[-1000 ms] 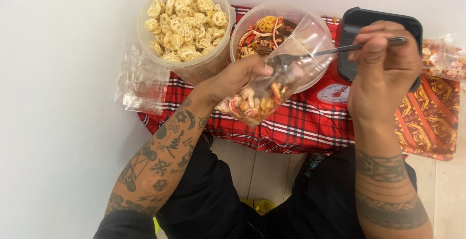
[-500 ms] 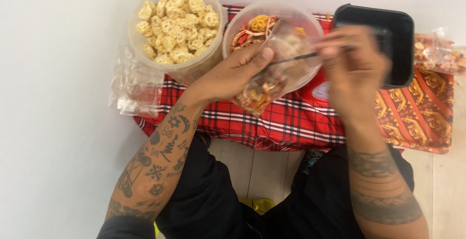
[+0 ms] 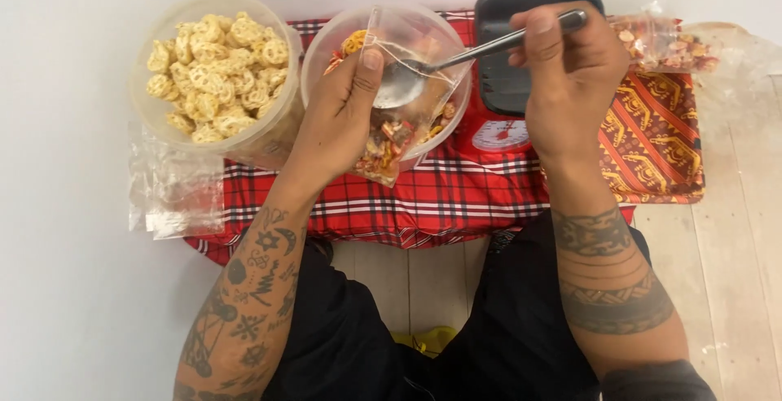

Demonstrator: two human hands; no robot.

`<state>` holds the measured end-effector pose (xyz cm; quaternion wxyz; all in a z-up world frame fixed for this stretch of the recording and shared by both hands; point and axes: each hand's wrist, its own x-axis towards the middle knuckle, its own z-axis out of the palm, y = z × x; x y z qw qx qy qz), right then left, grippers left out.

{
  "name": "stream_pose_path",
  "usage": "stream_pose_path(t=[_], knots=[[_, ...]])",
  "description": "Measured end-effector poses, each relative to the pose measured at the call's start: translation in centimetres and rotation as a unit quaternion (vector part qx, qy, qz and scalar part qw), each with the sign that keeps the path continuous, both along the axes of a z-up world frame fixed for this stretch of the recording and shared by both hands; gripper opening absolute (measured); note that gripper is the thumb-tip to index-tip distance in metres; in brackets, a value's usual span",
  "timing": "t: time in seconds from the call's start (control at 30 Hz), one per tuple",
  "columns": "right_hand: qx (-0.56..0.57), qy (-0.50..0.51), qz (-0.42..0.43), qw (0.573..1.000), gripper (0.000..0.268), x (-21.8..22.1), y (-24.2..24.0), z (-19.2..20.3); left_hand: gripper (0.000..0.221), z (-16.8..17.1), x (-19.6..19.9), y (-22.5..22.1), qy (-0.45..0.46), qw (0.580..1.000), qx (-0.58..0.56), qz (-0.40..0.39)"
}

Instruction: Scooping snack mix from a large container into small plastic bags using a spoon.

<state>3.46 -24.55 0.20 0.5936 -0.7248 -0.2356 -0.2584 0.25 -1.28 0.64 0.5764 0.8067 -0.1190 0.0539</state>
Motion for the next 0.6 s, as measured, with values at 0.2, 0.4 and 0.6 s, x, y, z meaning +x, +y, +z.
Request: stream_pose_path(t=[0.2,0.4,0.6], knots=[[0.037,-0.035,-0.074,0.996,0.023,0.7,-1.9,-0.5,0.048,-1.4,1.2,0.2,0.023,0.998,0.018,0.056],[-0.071,-0.155,-0.111,0.979,0.026,-0.5,-1.5,-0.3,0.059,-1.3,1.7,1.2,-0.066,0.983,0.046,0.167],[-0.182,-0.099,0.043,0.977,0.027,-1.9,2.1,-1.9,0.061,-1.3,1.6,2.0,-0.071,0.979,-0.053,0.184]])
